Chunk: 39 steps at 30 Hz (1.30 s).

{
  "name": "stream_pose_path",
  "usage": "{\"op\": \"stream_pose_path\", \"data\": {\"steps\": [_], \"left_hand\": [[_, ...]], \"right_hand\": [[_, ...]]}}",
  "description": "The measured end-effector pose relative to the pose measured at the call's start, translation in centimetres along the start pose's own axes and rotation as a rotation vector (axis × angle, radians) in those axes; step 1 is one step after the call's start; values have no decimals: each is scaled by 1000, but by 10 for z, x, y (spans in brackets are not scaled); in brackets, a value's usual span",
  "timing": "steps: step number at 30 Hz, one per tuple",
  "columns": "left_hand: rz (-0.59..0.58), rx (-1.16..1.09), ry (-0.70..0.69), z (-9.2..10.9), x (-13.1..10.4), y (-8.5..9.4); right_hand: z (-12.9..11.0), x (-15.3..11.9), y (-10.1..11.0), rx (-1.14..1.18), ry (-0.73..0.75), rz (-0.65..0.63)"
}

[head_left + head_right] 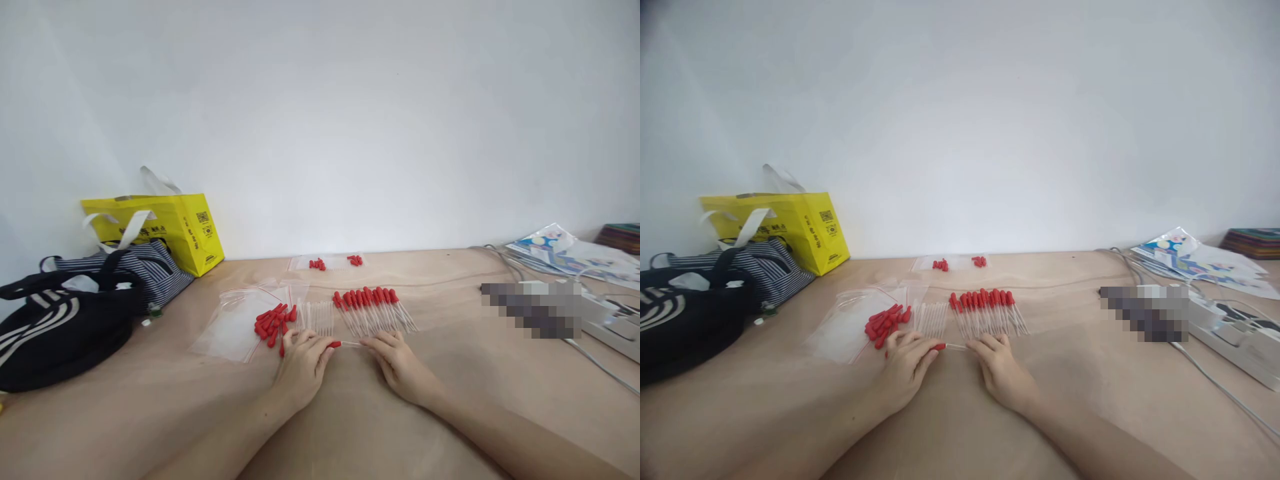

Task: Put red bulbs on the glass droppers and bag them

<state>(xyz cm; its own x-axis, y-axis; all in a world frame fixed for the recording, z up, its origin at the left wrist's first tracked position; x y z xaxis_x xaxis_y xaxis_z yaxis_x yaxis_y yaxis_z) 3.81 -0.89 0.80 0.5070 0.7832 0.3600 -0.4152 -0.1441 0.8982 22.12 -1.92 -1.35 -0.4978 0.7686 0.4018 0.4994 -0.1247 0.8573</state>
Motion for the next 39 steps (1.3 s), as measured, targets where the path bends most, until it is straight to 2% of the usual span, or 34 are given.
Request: {"op": "stream_pose_path", "data": {"steps": [9,21,29,39], "left_hand": [[33,-36,3,0,0,1],[-30,-143,-9,-2,2,0],[-21,-140,-73,3,1,0],[-16,-108,-117,10,-3,1]], "right_hand": [[-10,3,-2,4,69,-3],[-11,3,0,-12,195,80],[-15,3,5,-79,165,152],[-18,7,4,-70,177,98]]}}
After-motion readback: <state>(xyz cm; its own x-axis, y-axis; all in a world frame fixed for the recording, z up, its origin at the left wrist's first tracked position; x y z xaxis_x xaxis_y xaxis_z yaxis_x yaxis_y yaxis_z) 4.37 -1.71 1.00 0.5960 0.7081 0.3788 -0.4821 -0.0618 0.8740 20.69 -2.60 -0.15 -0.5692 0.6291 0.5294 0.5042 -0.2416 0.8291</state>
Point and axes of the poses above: each hand's wrist, its own x-axis towards the middle knuckle, its own y-axis out of the back of the hand, z = x × y, the point moved 3 cm from there along x, towards the middle knuckle, and after that the axes turned 6 degrees about -z, right-handed, at the moved point
